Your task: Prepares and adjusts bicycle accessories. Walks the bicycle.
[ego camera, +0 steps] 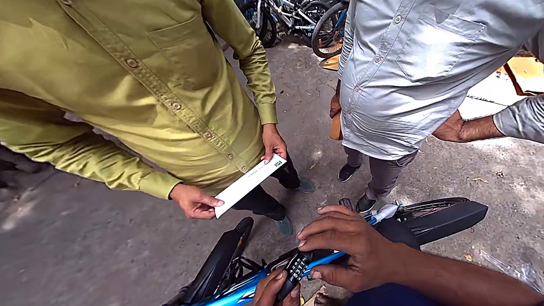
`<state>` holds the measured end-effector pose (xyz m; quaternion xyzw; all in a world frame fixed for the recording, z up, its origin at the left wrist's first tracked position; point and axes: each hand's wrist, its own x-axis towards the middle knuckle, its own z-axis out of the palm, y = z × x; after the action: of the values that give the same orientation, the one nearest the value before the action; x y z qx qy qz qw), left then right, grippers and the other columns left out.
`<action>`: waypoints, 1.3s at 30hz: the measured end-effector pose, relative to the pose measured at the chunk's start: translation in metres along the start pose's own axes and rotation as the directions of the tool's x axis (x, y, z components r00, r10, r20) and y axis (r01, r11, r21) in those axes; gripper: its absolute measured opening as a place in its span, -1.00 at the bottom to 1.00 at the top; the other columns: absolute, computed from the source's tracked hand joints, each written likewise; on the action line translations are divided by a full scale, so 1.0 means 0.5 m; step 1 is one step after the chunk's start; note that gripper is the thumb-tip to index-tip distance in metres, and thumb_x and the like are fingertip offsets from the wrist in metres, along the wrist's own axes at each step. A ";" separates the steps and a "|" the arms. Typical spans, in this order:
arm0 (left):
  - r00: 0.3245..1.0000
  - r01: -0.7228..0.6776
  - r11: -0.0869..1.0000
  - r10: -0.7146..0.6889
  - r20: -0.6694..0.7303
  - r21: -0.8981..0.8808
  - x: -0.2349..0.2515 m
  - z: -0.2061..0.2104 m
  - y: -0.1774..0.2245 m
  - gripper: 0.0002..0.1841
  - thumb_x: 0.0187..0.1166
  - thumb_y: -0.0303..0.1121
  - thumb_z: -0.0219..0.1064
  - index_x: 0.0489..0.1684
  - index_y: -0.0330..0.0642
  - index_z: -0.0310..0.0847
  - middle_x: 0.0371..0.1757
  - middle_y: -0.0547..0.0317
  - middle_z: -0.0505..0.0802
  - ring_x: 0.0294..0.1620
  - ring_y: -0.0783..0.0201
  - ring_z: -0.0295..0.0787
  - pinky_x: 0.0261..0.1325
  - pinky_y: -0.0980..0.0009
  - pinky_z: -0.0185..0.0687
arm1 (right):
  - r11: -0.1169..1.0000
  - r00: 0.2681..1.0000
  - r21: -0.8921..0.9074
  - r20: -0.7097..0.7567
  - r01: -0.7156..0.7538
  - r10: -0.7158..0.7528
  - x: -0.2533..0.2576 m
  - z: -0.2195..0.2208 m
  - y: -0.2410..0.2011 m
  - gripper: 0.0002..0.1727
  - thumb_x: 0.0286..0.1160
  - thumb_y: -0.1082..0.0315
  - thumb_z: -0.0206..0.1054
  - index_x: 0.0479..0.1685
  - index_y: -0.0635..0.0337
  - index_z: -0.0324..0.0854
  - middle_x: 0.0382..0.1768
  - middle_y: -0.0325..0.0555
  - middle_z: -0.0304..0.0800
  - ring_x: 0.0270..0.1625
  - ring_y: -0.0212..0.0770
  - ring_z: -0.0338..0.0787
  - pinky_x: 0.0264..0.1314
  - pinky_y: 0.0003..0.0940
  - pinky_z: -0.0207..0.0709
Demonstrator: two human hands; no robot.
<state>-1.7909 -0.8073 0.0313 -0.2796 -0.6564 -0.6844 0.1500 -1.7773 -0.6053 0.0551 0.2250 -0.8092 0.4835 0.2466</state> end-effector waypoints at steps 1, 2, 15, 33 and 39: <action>1.000 0.002 1.000 -0.002 0.000 -0.003 0.000 0.000 0.001 -0.71 0.70 -0.24 0.33 0.33 0.24 0.73 0.22 0.54 0.81 0.22 0.52 0.73 0.30 0.60 0.63 | 1.000 1.000 0.011 0.015 0.006 -0.006 0.004 0.000 0.003 -0.64 0.60 0.13 0.43 0.27 0.07 0.77 0.27 -0.20 0.85 0.39 -0.26 0.76 0.76 0.06 0.34; 1.000 0.001 1.000 -0.001 0.000 -0.004 -0.001 0.000 0.003 -0.71 0.70 -0.24 0.33 0.34 0.24 0.73 0.22 0.54 0.81 0.22 0.52 0.73 0.30 0.61 0.62 | 1.000 1.000 0.021 0.023 0.012 -0.013 0.007 0.000 0.004 -0.64 0.61 0.13 0.42 0.28 0.07 0.77 0.25 -0.20 0.85 0.36 -0.26 0.77 0.73 0.04 0.37; 0.999 0.030 0.997 -0.028 0.022 -0.066 -0.008 -0.001 0.009 -0.70 0.72 -0.21 0.31 0.35 0.21 0.72 0.27 0.54 0.79 0.29 0.51 0.70 0.38 0.58 0.59 | 0.989 0.992 0.084 -0.009 0.124 -0.124 0.007 0.004 0.013 -0.70 0.56 0.20 0.47 0.18 0.07 0.82 0.10 -0.10 0.89 0.14 -0.20 0.83 0.25 -0.18 0.69; 0.998 0.035 0.999 -0.033 0.050 -0.033 -0.021 -0.007 0.024 -0.69 0.76 -0.13 0.25 0.39 0.30 0.69 0.25 0.59 0.78 0.22 0.56 0.71 0.22 0.64 0.63 | 0.893 0.886 -0.109 -0.122 0.436 -0.448 0.014 0.008 0.010 -0.81 0.49 0.26 0.49 -0.03 0.10 0.87 -0.05 -0.04 0.96 -0.14 -0.19 0.92 -0.10 -0.27 0.78; 0.998 0.011 1.000 -0.011 0.058 -0.006 -0.023 -0.014 0.023 -0.69 0.77 -0.13 0.23 0.40 0.31 0.68 0.25 0.61 0.77 0.22 0.58 0.69 0.23 0.66 0.61 | 0.893 0.888 -0.105 -0.110 0.437 -0.447 0.015 0.014 0.007 -0.81 0.49 0.25 0.48 -0.04 0.12 0.86 -0.09 -0.04 0.96 -0.19 -0.21 0.91 -0.19 -0.29 0.76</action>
<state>-1.7767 -0.8169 0.0341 -0.2961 -0.6600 -0.6788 0.1264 -1.7864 -0.6111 0.0545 0.3611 -0.7368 0.3968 0.4115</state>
